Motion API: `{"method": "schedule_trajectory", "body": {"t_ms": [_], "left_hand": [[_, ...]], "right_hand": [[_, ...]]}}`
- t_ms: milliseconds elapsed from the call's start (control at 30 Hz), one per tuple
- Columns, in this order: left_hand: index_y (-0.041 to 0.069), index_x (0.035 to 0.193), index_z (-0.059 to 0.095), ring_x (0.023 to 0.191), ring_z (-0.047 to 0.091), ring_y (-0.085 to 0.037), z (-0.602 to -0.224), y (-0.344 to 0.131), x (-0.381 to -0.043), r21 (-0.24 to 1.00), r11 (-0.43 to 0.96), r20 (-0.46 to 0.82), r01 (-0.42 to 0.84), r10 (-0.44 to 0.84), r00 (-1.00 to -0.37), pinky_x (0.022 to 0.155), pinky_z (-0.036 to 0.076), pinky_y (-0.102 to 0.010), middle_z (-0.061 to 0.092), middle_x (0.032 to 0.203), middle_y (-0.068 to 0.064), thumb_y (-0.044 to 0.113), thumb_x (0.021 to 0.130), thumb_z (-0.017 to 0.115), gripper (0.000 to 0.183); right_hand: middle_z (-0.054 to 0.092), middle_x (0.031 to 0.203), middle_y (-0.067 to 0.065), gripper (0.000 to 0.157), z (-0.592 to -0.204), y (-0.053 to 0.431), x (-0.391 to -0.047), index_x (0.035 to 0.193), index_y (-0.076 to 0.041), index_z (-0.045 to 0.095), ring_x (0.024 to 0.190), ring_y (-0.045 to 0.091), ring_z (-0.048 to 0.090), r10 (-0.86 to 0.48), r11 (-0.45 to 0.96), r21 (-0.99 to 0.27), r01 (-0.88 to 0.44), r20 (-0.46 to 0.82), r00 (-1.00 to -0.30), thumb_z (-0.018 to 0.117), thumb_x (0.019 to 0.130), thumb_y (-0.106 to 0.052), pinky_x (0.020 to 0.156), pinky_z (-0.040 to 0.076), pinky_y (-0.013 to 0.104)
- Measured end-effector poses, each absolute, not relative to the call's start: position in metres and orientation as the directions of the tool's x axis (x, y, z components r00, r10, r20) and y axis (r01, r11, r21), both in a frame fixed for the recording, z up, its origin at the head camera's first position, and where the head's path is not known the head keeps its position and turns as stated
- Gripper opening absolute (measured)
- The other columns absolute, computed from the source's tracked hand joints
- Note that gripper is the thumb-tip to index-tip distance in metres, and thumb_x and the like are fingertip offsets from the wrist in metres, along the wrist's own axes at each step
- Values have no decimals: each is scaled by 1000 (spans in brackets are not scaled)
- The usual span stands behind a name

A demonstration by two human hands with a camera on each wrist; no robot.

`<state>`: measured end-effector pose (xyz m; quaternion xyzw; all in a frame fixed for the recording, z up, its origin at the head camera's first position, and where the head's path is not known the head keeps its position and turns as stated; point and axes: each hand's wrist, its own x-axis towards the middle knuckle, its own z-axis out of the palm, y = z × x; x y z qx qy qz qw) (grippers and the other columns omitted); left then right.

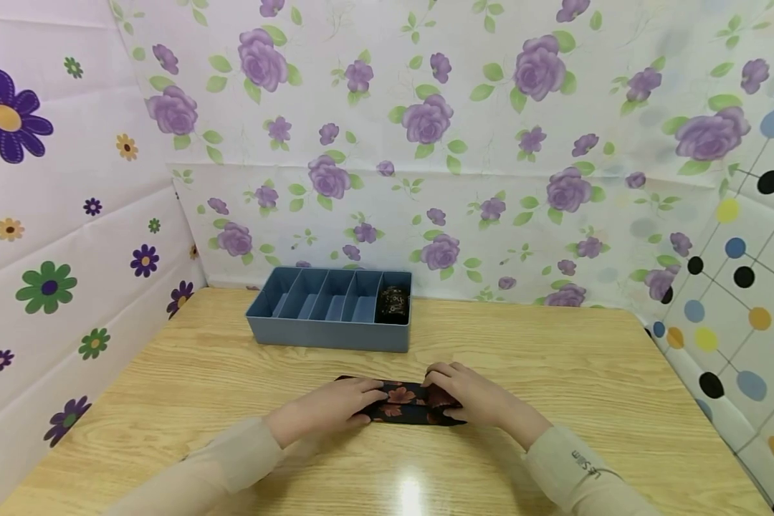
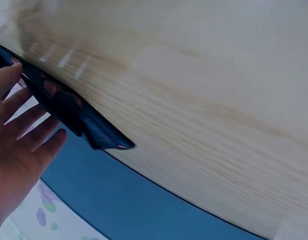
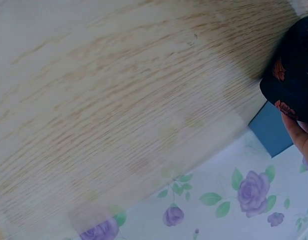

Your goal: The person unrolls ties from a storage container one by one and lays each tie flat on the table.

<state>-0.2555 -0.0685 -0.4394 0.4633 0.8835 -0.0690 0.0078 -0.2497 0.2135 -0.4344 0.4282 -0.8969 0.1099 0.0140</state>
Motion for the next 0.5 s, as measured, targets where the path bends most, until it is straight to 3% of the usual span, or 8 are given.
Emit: {"method": "schedule_trajectory", "body": {"t_ms": [300,500], "left_hand": [[21,146,37,134,42,-18,-440,-50,-254,-122,508,-128,853,844,-521,105,43,-30,41,148,-2,41,96,50,56],[23,147,35,138,37,-17,-439,-41,-255,-82,498,-126,863,854,-505,109,39,-30,36,151,-2,38,97,50,55]], "right_hand": [[49,131,13,52,-435,212,-251,129,-10,53,110,28,53,-780,599,-158,-785,108,-617,74,82,-13,87,52,43],[49,130,13,49,-434,213,-250,124,-10,55,113,30,53,-774,606,-137,-784,126,-620,76,80,-15,90,50,46]]}}
